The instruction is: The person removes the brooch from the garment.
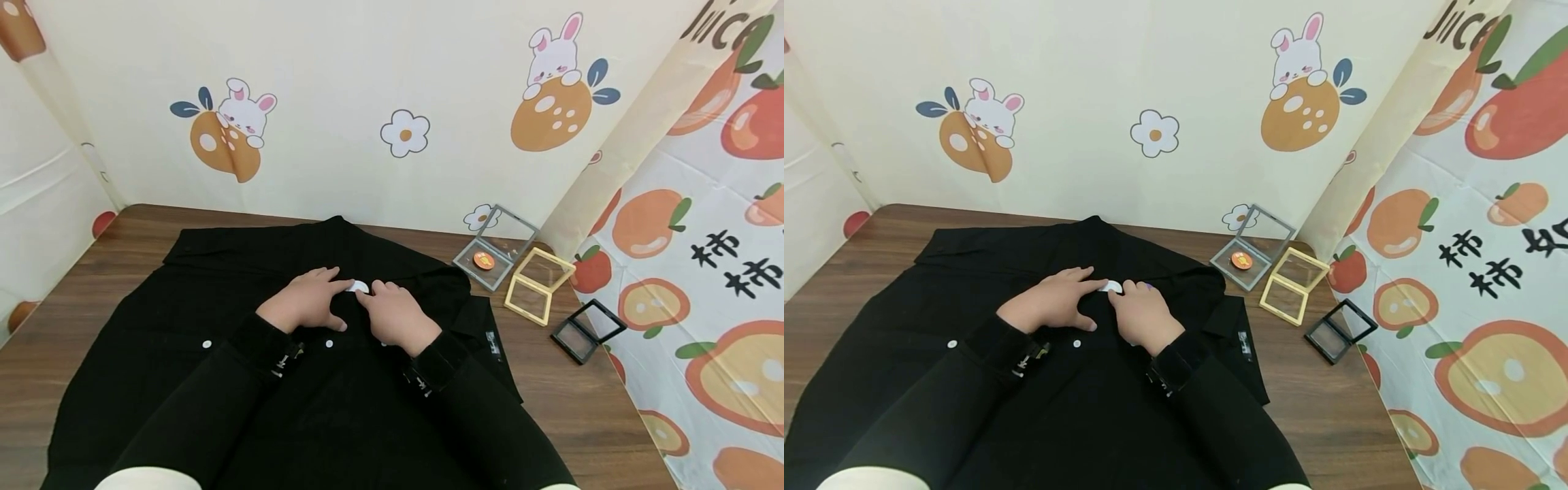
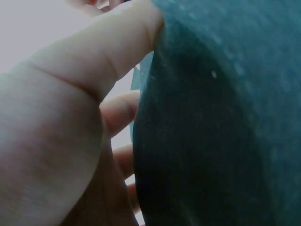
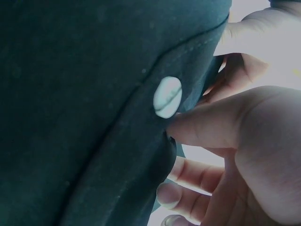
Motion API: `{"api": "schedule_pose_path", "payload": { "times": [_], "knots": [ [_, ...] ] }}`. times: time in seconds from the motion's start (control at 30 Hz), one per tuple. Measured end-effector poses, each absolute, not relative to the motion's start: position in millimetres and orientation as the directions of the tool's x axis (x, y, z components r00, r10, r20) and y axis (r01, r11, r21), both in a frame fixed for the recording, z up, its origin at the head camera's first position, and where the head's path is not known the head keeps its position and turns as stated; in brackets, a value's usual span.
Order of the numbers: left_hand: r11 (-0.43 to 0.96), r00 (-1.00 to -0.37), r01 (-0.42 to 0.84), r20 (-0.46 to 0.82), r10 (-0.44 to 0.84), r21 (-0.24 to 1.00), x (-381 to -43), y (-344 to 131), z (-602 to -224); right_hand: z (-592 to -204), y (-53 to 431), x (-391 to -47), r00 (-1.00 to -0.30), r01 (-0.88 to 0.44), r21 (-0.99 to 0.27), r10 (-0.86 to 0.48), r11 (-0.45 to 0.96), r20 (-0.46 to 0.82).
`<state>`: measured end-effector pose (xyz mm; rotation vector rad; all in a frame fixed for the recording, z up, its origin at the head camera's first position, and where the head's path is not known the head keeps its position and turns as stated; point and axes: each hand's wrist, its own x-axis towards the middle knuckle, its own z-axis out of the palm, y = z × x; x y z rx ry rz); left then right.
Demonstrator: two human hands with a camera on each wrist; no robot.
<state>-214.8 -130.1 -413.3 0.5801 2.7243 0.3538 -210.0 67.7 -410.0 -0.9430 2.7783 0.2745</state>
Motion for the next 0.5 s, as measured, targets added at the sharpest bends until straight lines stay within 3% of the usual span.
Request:
{"api": "schedule_pose_path", "payload": {
  "times": [0.5],
  "knots": [
    [0.886,-0.860,0.337,-0.279,0.428,0.318,-214.6,-129.8,-413.5,-408.3,70.5,-210.3,-0.767,-0.629,0.097,-0.595,0.771,-0.241]
  ]
}}
